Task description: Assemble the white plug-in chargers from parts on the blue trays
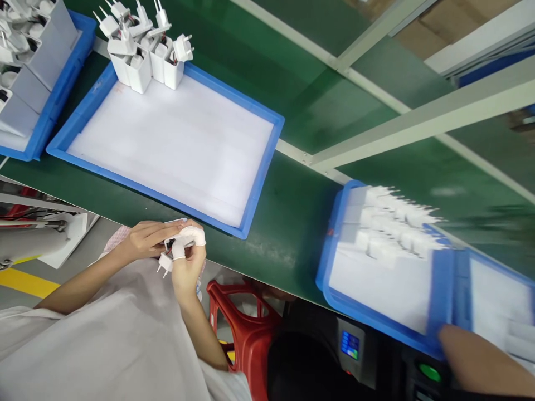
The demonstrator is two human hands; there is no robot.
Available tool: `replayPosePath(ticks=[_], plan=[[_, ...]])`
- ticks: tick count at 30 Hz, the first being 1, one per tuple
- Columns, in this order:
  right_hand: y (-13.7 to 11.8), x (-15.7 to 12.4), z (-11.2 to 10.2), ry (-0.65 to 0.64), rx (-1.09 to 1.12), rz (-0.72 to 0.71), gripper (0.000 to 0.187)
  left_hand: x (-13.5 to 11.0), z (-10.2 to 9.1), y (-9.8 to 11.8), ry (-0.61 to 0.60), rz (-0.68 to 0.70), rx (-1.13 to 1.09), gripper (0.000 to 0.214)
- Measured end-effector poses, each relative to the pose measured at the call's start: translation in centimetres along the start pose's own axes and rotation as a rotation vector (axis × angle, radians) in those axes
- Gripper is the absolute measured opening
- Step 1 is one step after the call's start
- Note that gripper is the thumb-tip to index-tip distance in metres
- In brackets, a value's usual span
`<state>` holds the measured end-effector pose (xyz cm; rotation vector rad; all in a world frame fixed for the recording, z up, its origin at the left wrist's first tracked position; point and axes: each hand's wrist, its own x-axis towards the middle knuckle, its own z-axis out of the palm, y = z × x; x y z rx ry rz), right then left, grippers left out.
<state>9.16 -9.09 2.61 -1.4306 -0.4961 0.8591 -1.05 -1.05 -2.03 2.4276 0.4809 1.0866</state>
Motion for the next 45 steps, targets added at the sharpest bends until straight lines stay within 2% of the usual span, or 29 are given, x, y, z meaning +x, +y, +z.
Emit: replayPosePath(ticks=[7,13,21,28,34,37,39,42,45], plan=[[-0.9,0.9,-0.6,-0.034,0.181,0.13,0.013,0.3,0.0,-0.1,0.028,0.009,-0.009,0.042],[-0.2,1.0,-0.8,0.002,0.15,0.03,0.007,0.7,-0.2,0.1,0.018,0.029,-0.004,0.041],[-0.8,1.2,-0.8,-0.002,0.24,0.098,0.009,0.6,-0.2,0.0,0.019,0.04,0.002,0.04],[-0.3,1.2,-0.4,0.047,0.179,0.016,0.007,0.6,-0.3,0.0,0.021,0.025,-0.003,0.043],[-0.1,1.4,-0.8,0.026,0.158,-0.027,0.008,0.8,-0.5,0.1,-0.012,0.032,-0.049,0.045],[-0.1,1.5,-1.5,-0.044,0.164,0.058,0.018,1.4,-0.5,0.4,0.017,-0.093,-0.13,0.04],[0.1,1.4,-2.1,-0.068,0.114,0.033,0.027,2.0,-0.7,0.6,-0.006,-0.232,-0.205,0.035],[0.6,1.1,-3.3,0.024,-0.078,-0.195,0.019,2.9,-1.3,0.5,-0.117,-0.422,-0.324,0.03],[1.0,0.8,-4.6,0.13,-0.156,-0.387,0.021,3.6,-2.1,0.1,-0.271,-0.479,-0.406,0.027]])
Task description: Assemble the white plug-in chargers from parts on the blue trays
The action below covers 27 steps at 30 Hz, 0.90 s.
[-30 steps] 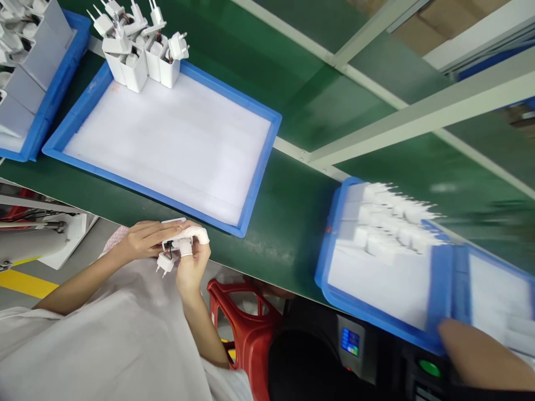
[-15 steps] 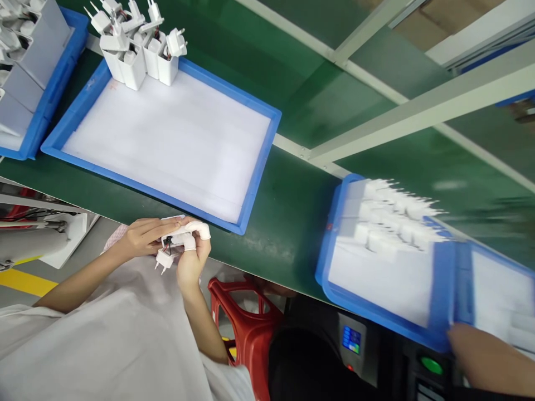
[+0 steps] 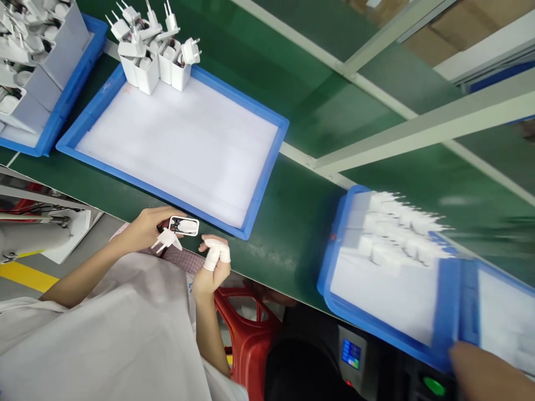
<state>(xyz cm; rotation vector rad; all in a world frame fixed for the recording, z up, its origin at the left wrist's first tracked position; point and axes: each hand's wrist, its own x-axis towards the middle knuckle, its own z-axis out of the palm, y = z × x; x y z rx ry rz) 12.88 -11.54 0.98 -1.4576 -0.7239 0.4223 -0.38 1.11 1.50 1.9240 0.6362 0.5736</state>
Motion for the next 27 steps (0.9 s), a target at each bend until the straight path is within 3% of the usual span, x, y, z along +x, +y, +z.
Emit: replayPosePath(ticks=[3,7,10,13,16,22,27], plan=[[0.0,-0.5,-1.1,0.01,-0.061,-0.098,0.024,0.2,-0.6,0.1,-0.085,0.003,0.006,0.031],[0.0,-1.6,-0.8,-0.152,-0.341,-0.206,0.011,0.3,-0.4,0.4,-0.048,0.034,0.086,0.032],[-0.2,-2.0,1.0,-0.127,-0.427,-0.181,0.024,0.3,-0.3,0.6,-0.063,0.024,0.1,0.028],[-1.0,-1.7,2.2,-0.072,-0.393,-0.094,0.011,0.5,-0.5,0.8,-0.101,-0.001,0.094,0.028],[-2.1,-0.2,1.8,-0.1,-0.394,-0.155,0.008,0.8,-0.8,0.7,-0.146,-0.007,0.085,0.032],[-3.2,4.7,0.2,-0.43,-0.639,-0.469,0.015,1.1,-1.2,0.4,-0.213,0.002,0.062,0.019],[-2.0,4.0,0.4,-0.569,-0.61,-0.623,0.043,0.6,-1.3,0.2,-0.197,0.019,-0.023,0.032]])
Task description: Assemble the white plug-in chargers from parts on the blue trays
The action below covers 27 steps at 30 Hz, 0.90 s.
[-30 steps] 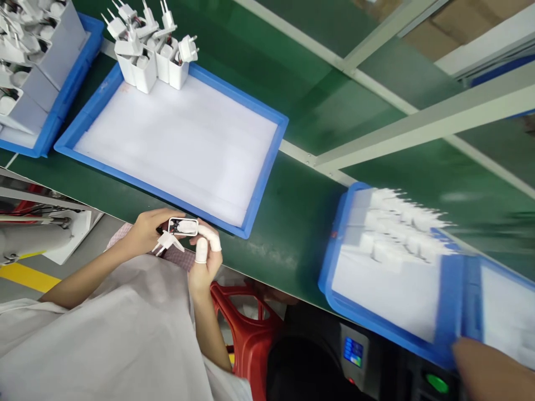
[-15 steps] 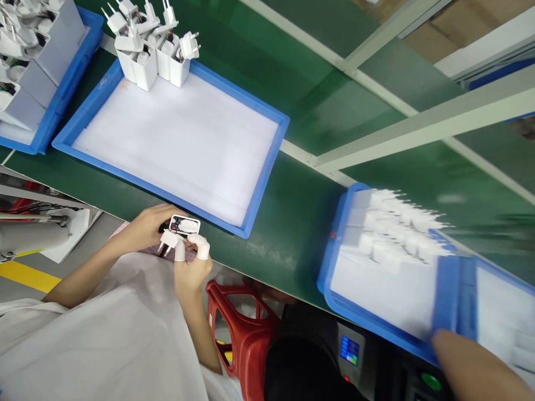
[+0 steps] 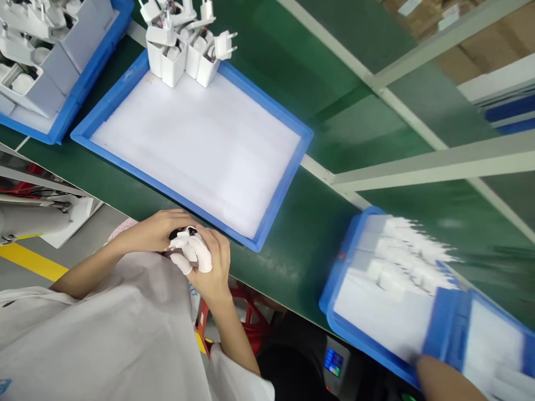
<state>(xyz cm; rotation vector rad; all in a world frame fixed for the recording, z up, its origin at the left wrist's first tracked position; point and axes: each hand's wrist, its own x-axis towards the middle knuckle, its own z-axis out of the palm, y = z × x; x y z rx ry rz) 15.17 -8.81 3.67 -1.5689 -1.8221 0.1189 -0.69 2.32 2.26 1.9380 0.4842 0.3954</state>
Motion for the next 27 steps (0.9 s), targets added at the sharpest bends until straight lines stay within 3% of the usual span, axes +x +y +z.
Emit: replayPosePath(ticks=[3,6,9,13,16,20,24,27], plan=[[0.6,-0.7,0.4,-0.012,-0.009,-0.006,0.047,-0.2,0.0,-0.1,-0.018,-0.051,0.012,0.039],[1.3,-0.3,0.1,-0.029,0.092,0.023,0.046,-0.1,-0.1,-0.3,-0.033,-0.049,0.043,0.03],[1.5,0.5,-0.2,-0.021,0.223,0.176,0.047,-0.1,0.0,-0.5,-0.031,-0.028,0.065,0.023],[1.8,1.0,-0.3,-0.064,0.379,0.337,0.027,-0.3,0.3,-0.6,0.006,0.022,0.108,0.014],[2.1,0.9,-0.2,-0.094,0.437,0.329,0.014,-0.7,0.8,-0.4,0.145,0.073,0.122,0.022],[2.0,0.7,0.0,-0.071,0.453,0.261,0.025,-1.0,1.6,-0.4,0.308,0.102,0.115,0.036],[1.3,0.3,0.3,0.056,0.381,0.198,0.026,-1.2,1.9,-0.5,0.354,0.054,-0.025,0.04],[0.9,0.0,0.5,0.127,0.387,0.247,0.022,-1.2,1.9,-0.6,0.334,0.072,-0.036,0.032]])
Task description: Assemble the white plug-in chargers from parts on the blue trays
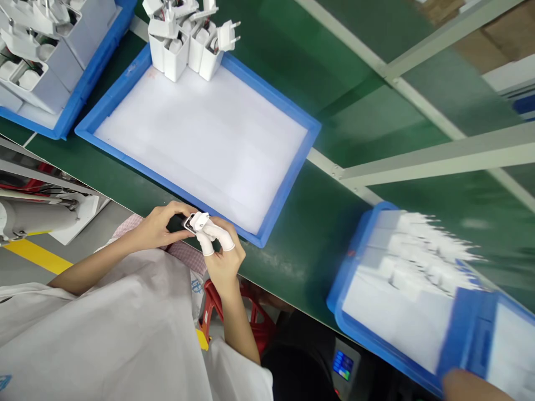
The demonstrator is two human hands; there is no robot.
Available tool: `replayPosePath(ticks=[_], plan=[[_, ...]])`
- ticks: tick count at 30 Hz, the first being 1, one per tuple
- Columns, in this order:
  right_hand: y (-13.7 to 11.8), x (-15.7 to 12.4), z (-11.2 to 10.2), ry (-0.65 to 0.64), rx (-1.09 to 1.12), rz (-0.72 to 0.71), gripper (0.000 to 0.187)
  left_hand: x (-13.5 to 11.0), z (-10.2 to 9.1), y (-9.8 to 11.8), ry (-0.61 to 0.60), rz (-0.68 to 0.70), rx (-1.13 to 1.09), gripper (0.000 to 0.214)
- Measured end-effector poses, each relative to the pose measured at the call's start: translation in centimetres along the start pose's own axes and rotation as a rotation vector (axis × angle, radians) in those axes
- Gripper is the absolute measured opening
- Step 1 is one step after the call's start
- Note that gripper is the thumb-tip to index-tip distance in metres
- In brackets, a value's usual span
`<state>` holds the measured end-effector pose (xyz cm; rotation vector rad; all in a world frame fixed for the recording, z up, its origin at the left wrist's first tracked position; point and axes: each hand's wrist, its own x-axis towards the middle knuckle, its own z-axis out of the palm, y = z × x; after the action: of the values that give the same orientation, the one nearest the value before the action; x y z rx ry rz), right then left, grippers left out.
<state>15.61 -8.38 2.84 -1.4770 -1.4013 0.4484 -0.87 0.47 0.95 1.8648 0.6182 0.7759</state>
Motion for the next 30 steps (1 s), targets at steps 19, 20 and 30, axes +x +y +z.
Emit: replayPosePath(ticks=[19,20,30], plan=[[-0.6,1.7,-2.0,-0.175,-0.157,-0.193,0.029,-0.2,-0.7,0.0,-0.033,-0.088,-0.231,0.04],[-0.8,1.8,-2.1,-0.187,-0.165,-0.2,0.03,-0.1,-0.8,0.1,-0.045,-0.12,-0.252,0.041],[-1.3,1.4,-2.0,-0.286,-0.174,-0.242,0.029,1.2,-1.9,0.8,-0.23,-0.112,-0.114,0.022]])
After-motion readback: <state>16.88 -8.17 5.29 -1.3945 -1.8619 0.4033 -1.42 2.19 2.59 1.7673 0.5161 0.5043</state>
